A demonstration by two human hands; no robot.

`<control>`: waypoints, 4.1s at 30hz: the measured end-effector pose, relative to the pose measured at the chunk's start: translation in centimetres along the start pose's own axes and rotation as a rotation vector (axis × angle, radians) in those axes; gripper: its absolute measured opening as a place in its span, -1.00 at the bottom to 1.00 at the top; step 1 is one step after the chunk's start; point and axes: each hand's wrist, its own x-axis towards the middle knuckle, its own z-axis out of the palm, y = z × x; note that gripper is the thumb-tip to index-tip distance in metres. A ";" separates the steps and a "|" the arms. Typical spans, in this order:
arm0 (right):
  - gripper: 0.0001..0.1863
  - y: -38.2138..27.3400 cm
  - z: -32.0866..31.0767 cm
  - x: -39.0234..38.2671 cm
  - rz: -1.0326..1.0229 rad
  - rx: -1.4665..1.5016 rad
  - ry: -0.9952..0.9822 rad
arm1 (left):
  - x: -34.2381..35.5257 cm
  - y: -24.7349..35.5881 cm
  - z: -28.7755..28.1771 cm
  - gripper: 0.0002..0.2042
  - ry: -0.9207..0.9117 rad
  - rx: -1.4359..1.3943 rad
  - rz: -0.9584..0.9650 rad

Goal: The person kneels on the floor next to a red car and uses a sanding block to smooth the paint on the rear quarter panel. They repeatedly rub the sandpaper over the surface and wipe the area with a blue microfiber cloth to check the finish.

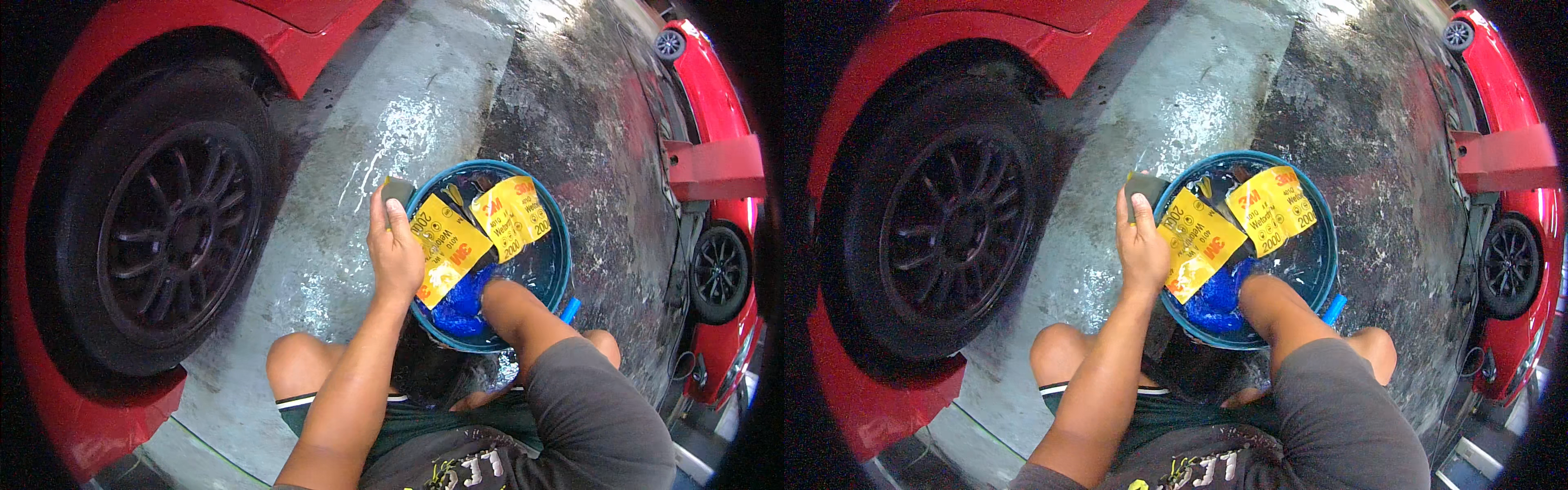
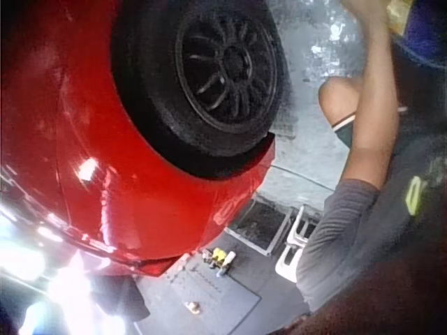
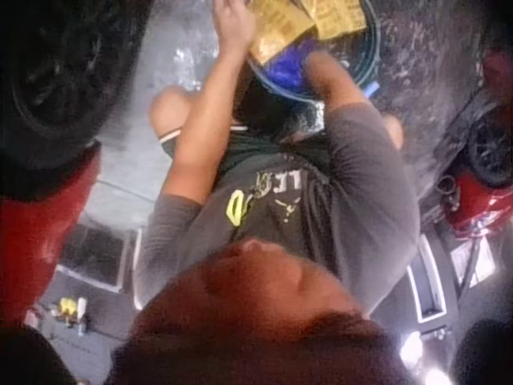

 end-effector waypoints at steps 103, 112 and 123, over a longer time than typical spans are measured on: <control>-0.34 9.4 -14.5 -26.7 -0.507 1.806 0.584 | -2.3 3.4 -2.0 -0.87 -0.474 -0.160 -0.073; -0.06 8.5 -16.2 -26.2 -0.355 1.071 0.739 | -1.1 5.0 -0.8 -0.90 -0.397 -0.401 -0.102; -0.63 12.0 -18.6 -22.0 -0.308 0.859 1.116 | -1.6 2.8 -2.9 -0.68 0.172 0.151 0.162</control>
